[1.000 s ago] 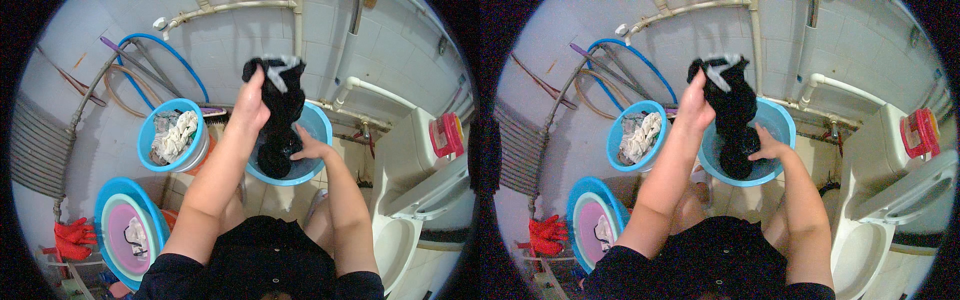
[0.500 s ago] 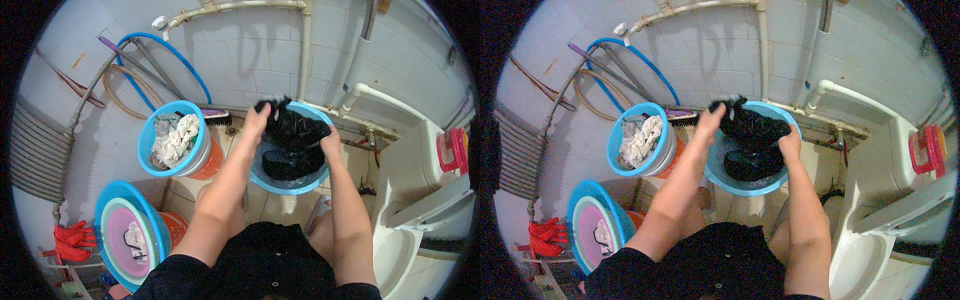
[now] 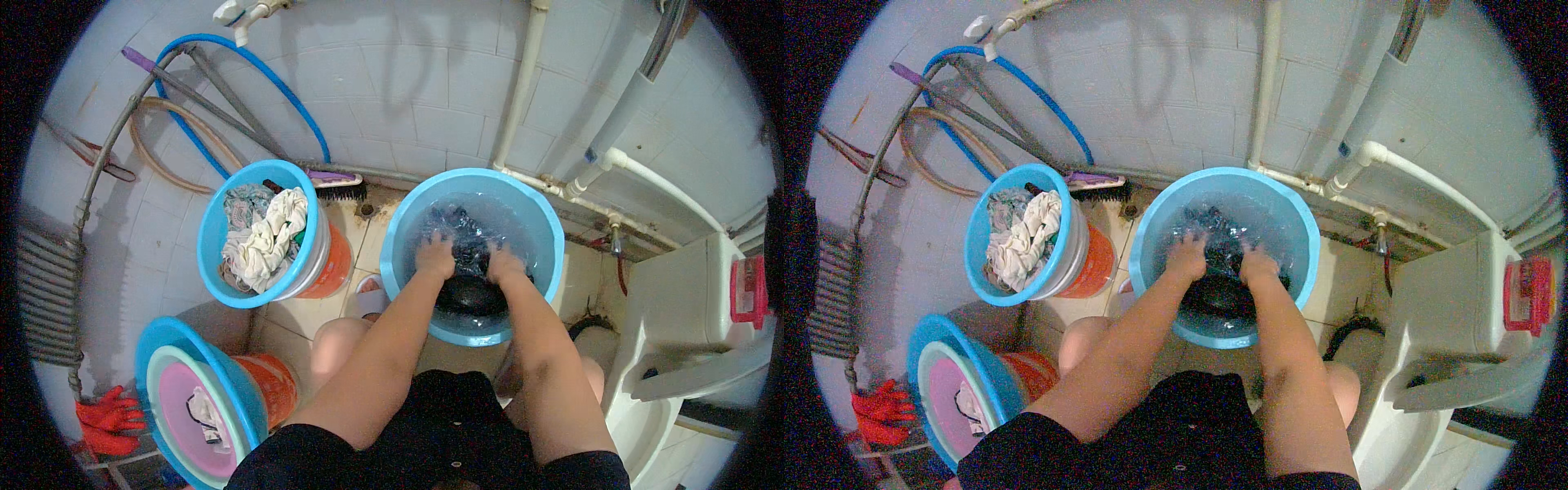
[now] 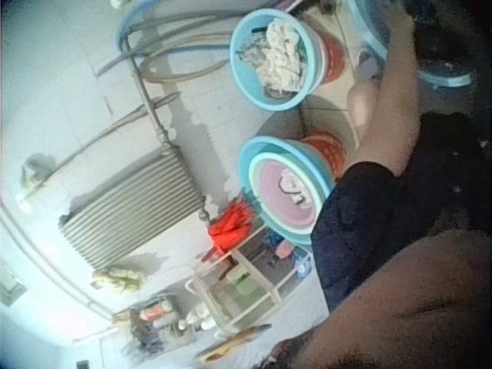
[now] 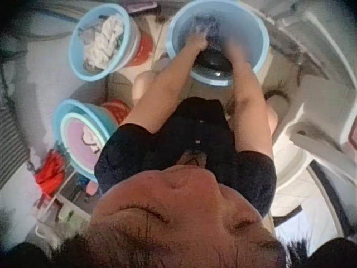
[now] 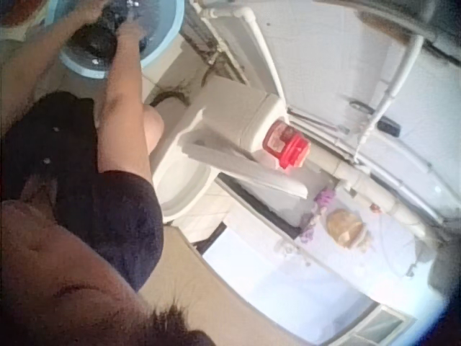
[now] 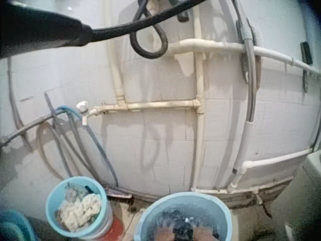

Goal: The person hand washes a white cloth and a black garment in a blue basin filled with water. They scrub, rinse, and wring out the items repeatedly, transferring the white cloth to a pink basin and continuing to wash the black garment.

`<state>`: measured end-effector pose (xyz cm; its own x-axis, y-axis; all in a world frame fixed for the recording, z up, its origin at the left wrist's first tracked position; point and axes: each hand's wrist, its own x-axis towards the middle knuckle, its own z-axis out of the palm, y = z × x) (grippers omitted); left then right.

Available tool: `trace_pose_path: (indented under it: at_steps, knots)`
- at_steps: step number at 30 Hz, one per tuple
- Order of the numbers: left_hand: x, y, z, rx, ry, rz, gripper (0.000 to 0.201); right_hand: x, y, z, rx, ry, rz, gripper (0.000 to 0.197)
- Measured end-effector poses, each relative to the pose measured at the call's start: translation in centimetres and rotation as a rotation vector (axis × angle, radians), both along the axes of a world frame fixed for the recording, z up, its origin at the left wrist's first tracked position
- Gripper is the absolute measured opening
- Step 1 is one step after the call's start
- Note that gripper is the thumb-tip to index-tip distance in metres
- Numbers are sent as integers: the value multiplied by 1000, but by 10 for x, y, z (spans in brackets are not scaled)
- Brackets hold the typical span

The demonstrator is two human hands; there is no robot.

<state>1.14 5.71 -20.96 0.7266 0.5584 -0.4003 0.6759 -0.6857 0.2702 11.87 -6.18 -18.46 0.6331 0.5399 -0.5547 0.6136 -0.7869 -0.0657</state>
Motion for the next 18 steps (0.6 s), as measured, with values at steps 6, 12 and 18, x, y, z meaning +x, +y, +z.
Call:
trace_pose_path:
  at_steps: [6, 12, 18]
  knots:
    - [22, -16, -22, -337, -319, 653, 53, 20, -3, 88, 517, 607, -264, 57]
    - [-29, -34, 105, -2066, -1138, 669, 60, -72, -18, 157, 881, 522, 287, 69]
    - [5, -46, 82, -1924, -1431, 641, 45, -105, -15, 162, 968, 45, 289, 37]
